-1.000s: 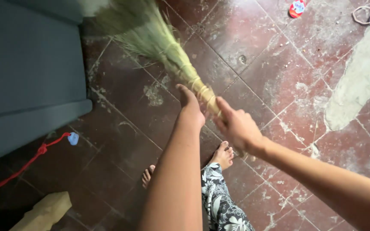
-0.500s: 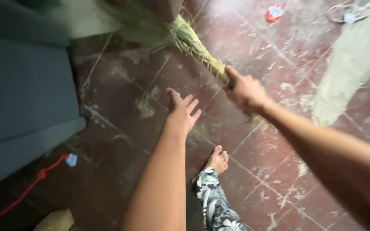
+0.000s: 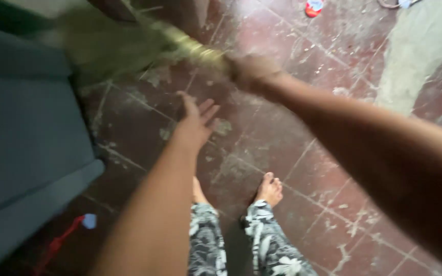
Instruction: Sweeping debris off the floor into a dustpan using a broom.
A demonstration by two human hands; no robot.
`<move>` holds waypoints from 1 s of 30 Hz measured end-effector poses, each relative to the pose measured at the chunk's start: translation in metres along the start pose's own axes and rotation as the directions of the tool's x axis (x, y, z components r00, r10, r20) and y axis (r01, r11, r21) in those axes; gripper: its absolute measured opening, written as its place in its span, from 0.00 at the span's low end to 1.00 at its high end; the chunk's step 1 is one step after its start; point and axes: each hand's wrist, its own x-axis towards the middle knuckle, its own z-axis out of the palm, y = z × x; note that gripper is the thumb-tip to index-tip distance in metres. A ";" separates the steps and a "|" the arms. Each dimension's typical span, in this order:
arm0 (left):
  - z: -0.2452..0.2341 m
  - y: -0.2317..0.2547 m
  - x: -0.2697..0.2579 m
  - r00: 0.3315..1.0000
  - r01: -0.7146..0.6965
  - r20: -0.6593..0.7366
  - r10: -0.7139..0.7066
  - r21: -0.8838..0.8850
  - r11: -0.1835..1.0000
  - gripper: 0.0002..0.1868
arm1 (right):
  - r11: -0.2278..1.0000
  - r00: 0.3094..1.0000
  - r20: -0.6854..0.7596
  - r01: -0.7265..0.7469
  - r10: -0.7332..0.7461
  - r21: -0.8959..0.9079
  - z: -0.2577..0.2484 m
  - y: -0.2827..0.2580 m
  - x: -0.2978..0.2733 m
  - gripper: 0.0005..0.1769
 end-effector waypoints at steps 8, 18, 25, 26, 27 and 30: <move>0.014 0.041 -0.035 0.990 0.139 -0.051 -0.135 0.085 0.987 0.47 | 0.843 0.932 -0.012 -0.323 0.363 0.431 0.017 -0.114 -0.070 0.35; -0.049 0.096 -0.057 0.991 0.081 -0.120 -0.063 0.158 0.984 0.42 | 0.881 0.898 0.266 -0.413 0.352 0.229 -0.030 -0.158 -0.046 0.19; 0.048 0.016 -0.055 0.987 0.079 0.115 -0.111 0.255 0.964 0.45 | 0.699 0.740 0.157 -0.671 0.654 0.246 -0.045 0.002 -0.123 0.35; 0.070 0.008 -0.061 0.983 0.104 0.119 -0.139 0.263 0.959 0.45 | 0.673 0.723 0.127 -0.682 0.679 0.285 -0.055 0.006 -0.128 0.31; 0.093 0.001 -0.068 0.978 0.129 0.123 -0.167 0.272 0.954 0.44 | 0.646 0.704 0.098 -0.691 0.704 0.323 -0.067 0.011 -0.133 0.28; 0.139 -0.037 -0.083 0.965 0.207 0.097 -0.244 0.294 0.933 0.44 | 0.701 0.726 -0.086 -0.615 0.682 0.361 -0.018 0.059 -0.141 0.23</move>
